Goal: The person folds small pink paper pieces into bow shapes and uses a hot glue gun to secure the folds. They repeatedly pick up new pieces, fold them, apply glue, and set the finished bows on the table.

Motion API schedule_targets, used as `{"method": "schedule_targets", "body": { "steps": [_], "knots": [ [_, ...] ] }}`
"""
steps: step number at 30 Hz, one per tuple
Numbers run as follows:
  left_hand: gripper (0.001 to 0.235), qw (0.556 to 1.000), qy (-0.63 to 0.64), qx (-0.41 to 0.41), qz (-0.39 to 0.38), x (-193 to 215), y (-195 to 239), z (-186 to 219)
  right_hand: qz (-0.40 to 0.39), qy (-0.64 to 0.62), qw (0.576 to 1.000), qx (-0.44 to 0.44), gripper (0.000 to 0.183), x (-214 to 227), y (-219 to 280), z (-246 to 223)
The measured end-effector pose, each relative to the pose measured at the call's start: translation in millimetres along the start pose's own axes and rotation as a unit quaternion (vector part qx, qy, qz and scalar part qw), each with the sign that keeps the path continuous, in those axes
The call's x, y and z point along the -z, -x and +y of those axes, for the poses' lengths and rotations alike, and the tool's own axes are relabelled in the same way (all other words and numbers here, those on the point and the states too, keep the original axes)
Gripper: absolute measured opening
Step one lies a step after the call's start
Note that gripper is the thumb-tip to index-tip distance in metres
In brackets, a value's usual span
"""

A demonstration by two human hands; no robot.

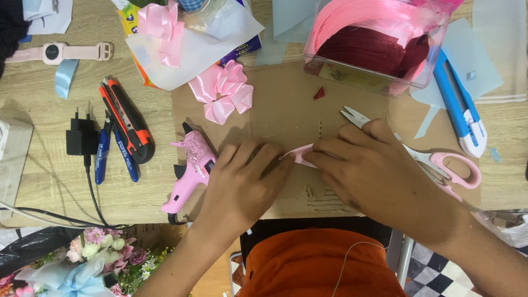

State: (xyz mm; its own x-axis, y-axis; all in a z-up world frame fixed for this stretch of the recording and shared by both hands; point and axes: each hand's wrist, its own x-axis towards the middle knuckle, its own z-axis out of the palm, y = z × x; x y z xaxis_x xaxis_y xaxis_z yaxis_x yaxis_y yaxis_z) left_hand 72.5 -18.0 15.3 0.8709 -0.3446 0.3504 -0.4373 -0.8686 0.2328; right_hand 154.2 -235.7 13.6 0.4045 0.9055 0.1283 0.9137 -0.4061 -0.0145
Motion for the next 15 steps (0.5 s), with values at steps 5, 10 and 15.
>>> {"method": "schedule_targets", "body": {
  "steps": [5,10,15],
  "knots": [
    [0.025,0.999,-0.045,-0.026,-0.003,0,1,2,-0.007,0.016,1.000,0.008,0.022,-2,2,0],
    [0.011,0.999,-0.018,-0.031,-0.006,-2,0,3,-0.025,-0.046,0.999,-0.013,0.024,5,6,3],
    [0.004,0.996,0.081,0.025,0.008,-5,-1,3,0.038,-0.102,0.980,-0.169,0.025,9,16,-8]
  ]
}}
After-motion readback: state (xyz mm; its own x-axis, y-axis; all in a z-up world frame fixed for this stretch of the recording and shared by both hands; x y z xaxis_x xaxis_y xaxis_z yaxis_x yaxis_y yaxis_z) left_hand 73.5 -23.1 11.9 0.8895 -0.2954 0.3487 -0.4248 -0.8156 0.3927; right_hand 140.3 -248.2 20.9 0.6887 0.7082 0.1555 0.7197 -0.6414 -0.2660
